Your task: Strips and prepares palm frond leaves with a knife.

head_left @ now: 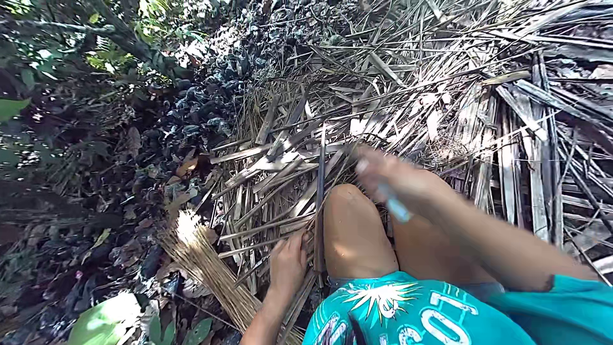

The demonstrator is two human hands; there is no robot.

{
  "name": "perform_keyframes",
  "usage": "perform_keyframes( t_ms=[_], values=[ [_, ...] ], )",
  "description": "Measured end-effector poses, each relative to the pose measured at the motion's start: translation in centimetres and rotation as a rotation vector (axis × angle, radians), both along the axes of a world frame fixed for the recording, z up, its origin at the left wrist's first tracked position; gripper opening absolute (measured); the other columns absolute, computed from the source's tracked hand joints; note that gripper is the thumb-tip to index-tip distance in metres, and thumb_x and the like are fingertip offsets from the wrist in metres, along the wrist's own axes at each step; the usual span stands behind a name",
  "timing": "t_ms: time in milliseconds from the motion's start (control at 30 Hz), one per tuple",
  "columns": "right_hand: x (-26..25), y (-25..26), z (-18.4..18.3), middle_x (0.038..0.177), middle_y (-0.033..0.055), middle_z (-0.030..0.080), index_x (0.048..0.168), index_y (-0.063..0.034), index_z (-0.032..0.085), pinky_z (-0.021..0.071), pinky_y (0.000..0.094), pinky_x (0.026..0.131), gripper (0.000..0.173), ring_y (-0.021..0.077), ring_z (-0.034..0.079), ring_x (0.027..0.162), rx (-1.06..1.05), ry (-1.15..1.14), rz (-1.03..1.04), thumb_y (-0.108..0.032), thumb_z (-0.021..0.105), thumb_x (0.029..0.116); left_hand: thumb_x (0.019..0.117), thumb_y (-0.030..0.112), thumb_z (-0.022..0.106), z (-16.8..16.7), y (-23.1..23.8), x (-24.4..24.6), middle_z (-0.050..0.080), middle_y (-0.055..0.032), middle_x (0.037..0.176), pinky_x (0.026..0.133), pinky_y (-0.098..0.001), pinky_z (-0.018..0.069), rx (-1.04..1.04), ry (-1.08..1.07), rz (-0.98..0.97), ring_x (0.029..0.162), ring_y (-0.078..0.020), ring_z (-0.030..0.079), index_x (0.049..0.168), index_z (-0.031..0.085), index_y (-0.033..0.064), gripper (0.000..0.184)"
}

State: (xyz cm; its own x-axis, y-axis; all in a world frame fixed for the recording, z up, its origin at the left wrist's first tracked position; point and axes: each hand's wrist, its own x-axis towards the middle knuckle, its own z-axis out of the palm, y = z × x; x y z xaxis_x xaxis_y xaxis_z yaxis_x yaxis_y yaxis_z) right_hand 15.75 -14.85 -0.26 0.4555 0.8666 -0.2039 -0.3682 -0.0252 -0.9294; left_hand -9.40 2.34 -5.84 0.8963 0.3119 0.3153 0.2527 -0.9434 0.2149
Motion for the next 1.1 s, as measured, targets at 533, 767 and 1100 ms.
perform_keyframes(
  t_ms=[533, 767, 1100],
  values=[
    [8.9, -3.6, 1.9, 0.061, -0.0127, 0.041, 0.137, -0.0133, 0.049, 0.0356, 0.0110, 0.043, 0.034, -0.0046, 0.038, 0.045, 0.204, -0.041, -0.241, -0.020, 0.028, 0.1099, 0.0971, 0.015, 0.048, -4.6, 4.1, -5.7, 0.077, -0.0153, 0.086, 0.068, -0.0441, 0.0565, 0.273, -0.073, 0.041, 0.074, -0.0292, 0.075, 0.096, 0.074, -0.0023, 0.031],
    [11.7, -6.0, 2.0, 0.059, -0.0116, 0.042, 0.133, -0.0108, 0.051, 0.0375, 0.0119, 0.043, 0.034, -0.0032, 0.040, 0.044, 0.178, -0.083, -0.317, -0.019, 0.027, 0.1103, 0.0966, 0.011, 0.048, -6.4, 7.3, -9.5, 0.075, -0.0171, 0.082, 0.069, -0.0466, 0.0553, 0.344, -0.033, 0.075, 0.071, -0.0310, 0.074, 0.094, 0.074, -0.0039, 0.030],
    [15.2, -10.0, 2.5, 0.059, -0.0128, 0.045, 0.137, -0.0128, 0.052, 0.0388, 0.0120, 0.043, 0.037, -0.0037, 0.041, 0.044, 0.260, -0.181, -0.368, -0.021, 0.030, 0.1083, 0.0946, 0.003, 0.055, -8.2, 10.0, -14.9, 0.074, -0.0245, 0.089, 0.078, -0.0578, 0.0563, 0.183, 0.208, 0.156, 0.081, -0.0433, 0.073, 0.100, 0.072, -0.0081, 0.021]
  ],
)
